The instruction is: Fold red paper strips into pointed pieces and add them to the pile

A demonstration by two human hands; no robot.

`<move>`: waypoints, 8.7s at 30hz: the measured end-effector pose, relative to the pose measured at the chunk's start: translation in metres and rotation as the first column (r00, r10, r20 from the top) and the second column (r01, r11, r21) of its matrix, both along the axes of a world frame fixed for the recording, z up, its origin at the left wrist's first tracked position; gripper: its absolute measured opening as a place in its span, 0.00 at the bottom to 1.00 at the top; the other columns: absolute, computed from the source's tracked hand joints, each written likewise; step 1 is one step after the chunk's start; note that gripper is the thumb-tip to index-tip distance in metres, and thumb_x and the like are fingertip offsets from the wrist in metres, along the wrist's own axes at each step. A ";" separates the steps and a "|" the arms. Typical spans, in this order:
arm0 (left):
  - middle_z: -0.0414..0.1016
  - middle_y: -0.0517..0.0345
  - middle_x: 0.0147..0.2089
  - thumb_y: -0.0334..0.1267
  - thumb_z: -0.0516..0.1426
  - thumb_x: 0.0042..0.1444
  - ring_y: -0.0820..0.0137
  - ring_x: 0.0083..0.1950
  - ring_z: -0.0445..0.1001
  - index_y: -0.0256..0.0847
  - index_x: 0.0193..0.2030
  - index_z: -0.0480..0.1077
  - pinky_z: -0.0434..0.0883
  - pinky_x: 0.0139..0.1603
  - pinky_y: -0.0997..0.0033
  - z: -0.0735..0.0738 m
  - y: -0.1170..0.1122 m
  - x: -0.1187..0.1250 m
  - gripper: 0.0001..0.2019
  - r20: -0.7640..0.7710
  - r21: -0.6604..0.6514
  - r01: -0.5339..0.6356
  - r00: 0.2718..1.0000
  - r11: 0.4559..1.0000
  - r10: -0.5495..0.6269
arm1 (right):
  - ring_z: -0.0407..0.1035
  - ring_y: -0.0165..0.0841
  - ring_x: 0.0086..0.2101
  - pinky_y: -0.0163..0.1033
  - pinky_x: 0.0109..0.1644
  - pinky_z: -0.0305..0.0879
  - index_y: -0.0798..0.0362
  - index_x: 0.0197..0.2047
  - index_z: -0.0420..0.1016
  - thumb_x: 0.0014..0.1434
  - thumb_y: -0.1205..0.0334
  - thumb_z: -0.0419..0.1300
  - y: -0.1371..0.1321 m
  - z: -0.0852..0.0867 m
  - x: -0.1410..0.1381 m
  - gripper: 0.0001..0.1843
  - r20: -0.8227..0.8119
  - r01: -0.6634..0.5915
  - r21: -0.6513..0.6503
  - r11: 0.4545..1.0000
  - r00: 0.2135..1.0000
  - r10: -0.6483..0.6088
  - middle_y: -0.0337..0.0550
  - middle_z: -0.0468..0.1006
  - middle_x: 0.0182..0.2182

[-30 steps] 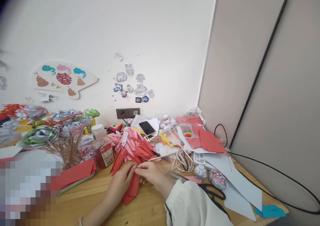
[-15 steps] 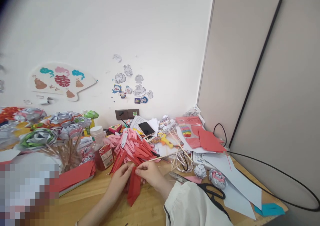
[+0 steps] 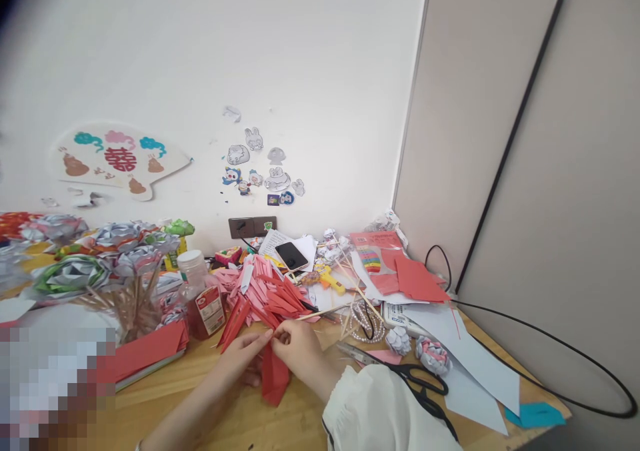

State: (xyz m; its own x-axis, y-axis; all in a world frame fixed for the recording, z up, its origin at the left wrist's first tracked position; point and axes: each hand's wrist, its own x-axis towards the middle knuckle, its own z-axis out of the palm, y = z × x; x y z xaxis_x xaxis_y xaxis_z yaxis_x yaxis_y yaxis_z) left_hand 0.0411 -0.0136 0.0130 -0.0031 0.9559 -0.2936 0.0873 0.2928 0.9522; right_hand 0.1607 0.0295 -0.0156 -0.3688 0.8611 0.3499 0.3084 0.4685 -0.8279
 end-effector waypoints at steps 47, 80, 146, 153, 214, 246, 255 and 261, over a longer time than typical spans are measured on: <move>0.73 0.58 0.18 0.53 0.52 0.41 0.71 0.23 0.72 0.34 0.28 0.67 0.69 0.28 0.71 0.000 0.009 -0.013 0.20 0.036 0.219 0.068 0.996 0.973 -0.078 | 0.55 0.23 0.18 0.31 0.22 0.51 0.58 0.27 0.75 0.38 0.56 0.62 0.010 0.018 0.020 0.14 -0.317 -0.170 -0.421 0.891 0.948 0.031 0.37 0.69 0.17; 0.69 0.62 0.11 0.53 0.57 0.32 0.75 0.14 0.67 0.34 0.24 0.67 0.64 0.18 0.76 -0.020 0.015 -0.015 0.21 -0.119 0.092 0.119 0.987 0.989 -0.108 | 0.61 0.23 0.18 0.31 0.24 0.60 0.57 0.27 0.72 0.35 0.55 0.64 0.016 -0.002 0.018 0.16 -0.213 -0.242 -0.488 0.839 0.965 0.154 0.36 0.68 0.19; 0.56 0.71 0.08 0.51 0.54 0.37 0.78 0.09 0.55 0.37 0.22 0.63 0.50 0.10 0.80 -0.020 0.013 -0.010 0.16 -0.318 0.177 0.180 0.941 0.968 -0.116 | 0.58 0.24 0.21 0.29 0.23 0.52 0.57 0.24 0.72 0.44 0.64 0.58 0.020 -0.010 0.019 0.04 0.094 -0.197 -0.162 0.967 0.972 0.214 0.36 0.67 0.18; 0.56 0.72 0.11 0.50 0.51 0.42 0.81 0.09 0.54 0.39 0.21 0.61 0.48 0.10 0.81 -0.018 0.013 -0.010 0.15 -0.277 0.316 0.176 0.957 0.932 -0.087 | 0.58 0.24 0.21 0.29 0.23 0.52 0.56 0.25 0.71 0.47 0.61 0.55 0.021 -0.010 0.017 0.08 0.096 -0.196 -0.160 0.967 0.972 0.213 0.36 0.67 0.19; 0.70 0.64 0.16 0.44 0.57 0.38 0.72 0.17 0.70 0.36 0.29 0.64 0.67 0.19 0.74 -0.015 0.017 -0.013 0.14 -0.050 0.300 0.059 0.998 0.952 -0.046 | 0.66 0.30 0.29 0.32 0.31 0.58 0.55 0.32 0.74 0.50 0.59 0.53 0.019 0.003 0.023 0.11 0.106 -0.177 0.028 0.984 0.979 0.173 0.42 0.75 0.28; 0.71 0.62 0.13 0.51 0.58 0.33 0.70 0.16 0.71 0.38 0.19 0.60 0.65 0.18 0.75 0.000 0.010 -0.017 0.17 -0.062 0.186 0.063 0.997 0.980 -0.052 | 0.60 0.25 0.20 0.29 0.24 0.53 0.56 0.23 0.66 0.53 0.54 0.49 0.032 0.008 0.040 0.16 0.146 -0.198 -0.013 0.980 0.969 0.198 0.35 0.65 0.17; 0.71 0.62 0.13 0.50 0.59 0.33 0.68 0.17 0.72 0.39 0.18 0.59 0.67 0.19 0.73 0.001 0.015 -0.027 0.18 -0.061 0.188 0.033 0.998 0.982 -0.022 | 0.62 0.26 0.24 0.30 0.29 0.57 0.56 0.26 0.68 0.53 0.54 0.50 0.030 0.015 0.044 0.14 0.011 -0.244 -0.032 0.969 0.970 0.244 0.37 0.67 0.20; 0.72 0.61 0.14 0.51 0.58 0.35 0.68 0.19 0.73 0.39 0.20 0.59 0.67 0.20 0.73 -0.002 0.016 -0.026 0.17 -0.037 0.157 0.078 0.997 0.984 -0.073 | 0.62 0.26 0.24 0.31 0.30 0.57 0.56 0.26 0.67 0.53 0.55 0.50 0.029 0.014 0.040 0.14 -0.016 -0.209 -0.040 0.977 0.978 0.209 0.36 0.67 0.20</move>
State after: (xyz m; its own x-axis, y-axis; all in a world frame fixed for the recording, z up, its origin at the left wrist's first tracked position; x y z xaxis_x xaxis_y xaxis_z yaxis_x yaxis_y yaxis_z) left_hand 0.0150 0.0027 0.0107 0.0636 0.9882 -0.1391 0.1338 0.1297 0.9825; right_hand 0.2010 0.0587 -0.0018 -0.5383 0.7791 0.3213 0.1971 0.4871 -0.8508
